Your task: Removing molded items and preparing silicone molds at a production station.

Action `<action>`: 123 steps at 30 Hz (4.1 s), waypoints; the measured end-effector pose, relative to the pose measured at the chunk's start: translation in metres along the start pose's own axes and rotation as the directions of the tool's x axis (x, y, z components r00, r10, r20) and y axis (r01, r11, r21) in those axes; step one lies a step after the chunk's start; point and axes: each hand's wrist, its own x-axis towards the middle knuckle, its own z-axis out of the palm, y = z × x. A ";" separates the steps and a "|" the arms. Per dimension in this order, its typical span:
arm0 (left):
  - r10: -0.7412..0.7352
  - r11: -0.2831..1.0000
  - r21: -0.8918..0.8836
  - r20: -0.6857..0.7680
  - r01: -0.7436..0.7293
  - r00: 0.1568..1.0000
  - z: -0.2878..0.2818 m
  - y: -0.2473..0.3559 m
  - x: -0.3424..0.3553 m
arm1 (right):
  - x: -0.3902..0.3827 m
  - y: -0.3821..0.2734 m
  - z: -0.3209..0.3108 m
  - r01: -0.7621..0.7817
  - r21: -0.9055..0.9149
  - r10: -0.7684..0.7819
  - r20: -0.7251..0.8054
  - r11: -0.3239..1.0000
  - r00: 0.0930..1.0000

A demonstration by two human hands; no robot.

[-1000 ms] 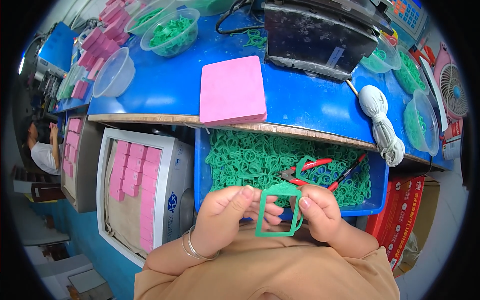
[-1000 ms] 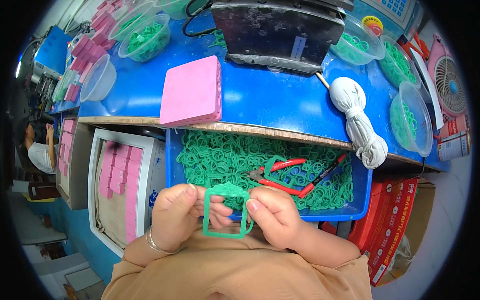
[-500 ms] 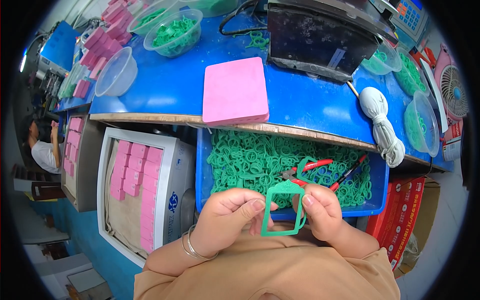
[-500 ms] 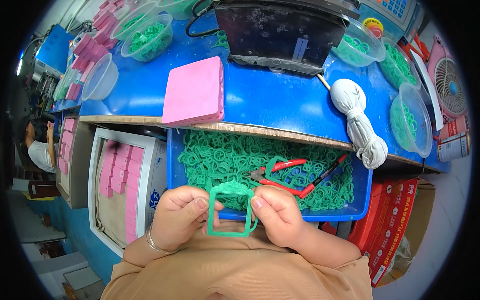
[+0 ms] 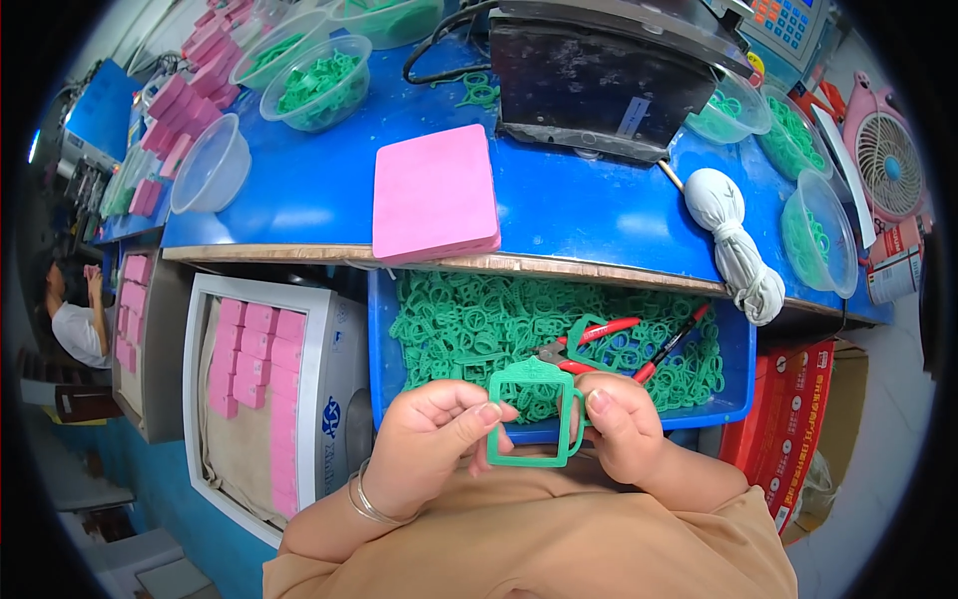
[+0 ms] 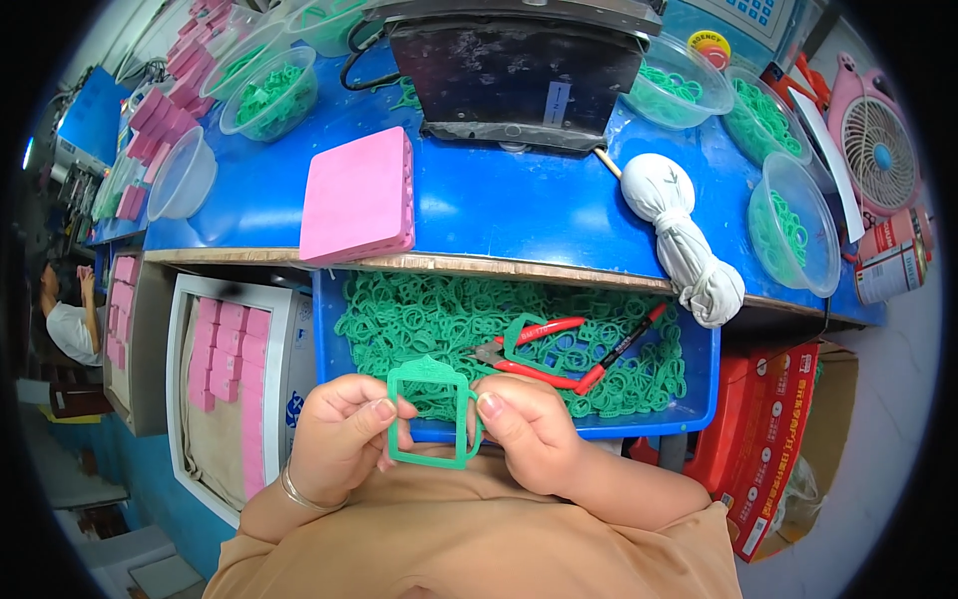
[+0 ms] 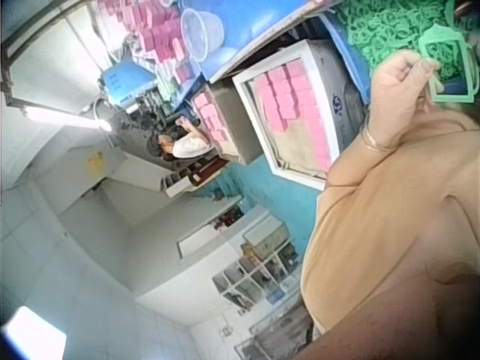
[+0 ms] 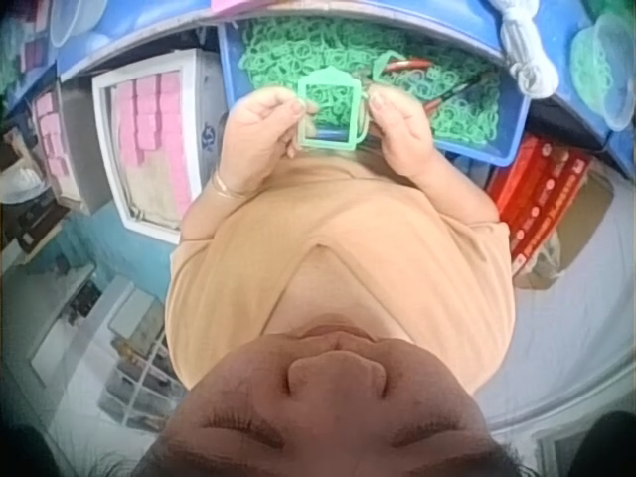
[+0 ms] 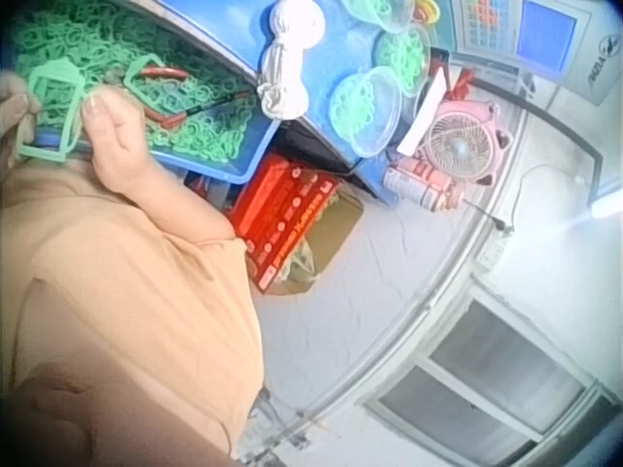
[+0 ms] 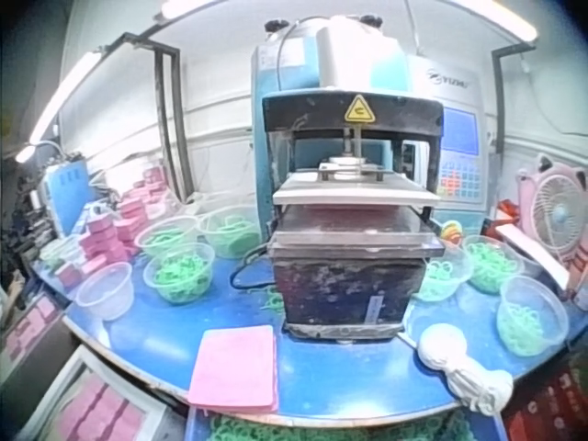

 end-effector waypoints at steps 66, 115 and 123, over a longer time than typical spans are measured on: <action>0.560 0.814 0.236 -0.079 -0.530 0.825 0.002 -0.003 0.004 | 0.008 -0.002 -0.007 0.318 -0.373 -0.322 0.052 0.872 0.945; 0.408 0.845 0.385 -0.015 -0.371 0.913 -0.021 0.063 -0.003 | 0.010 0.027 -0.004 -0.214 0.265 0.245 -0.091 0.940 0.965; 0.799 0.508 0.607 -0.067 -0.611 0.598 -0.059 0.208 0.109 | 0.030 0.052 -0.020 -0.626 0.310 0.583 0.228 0.716 0.780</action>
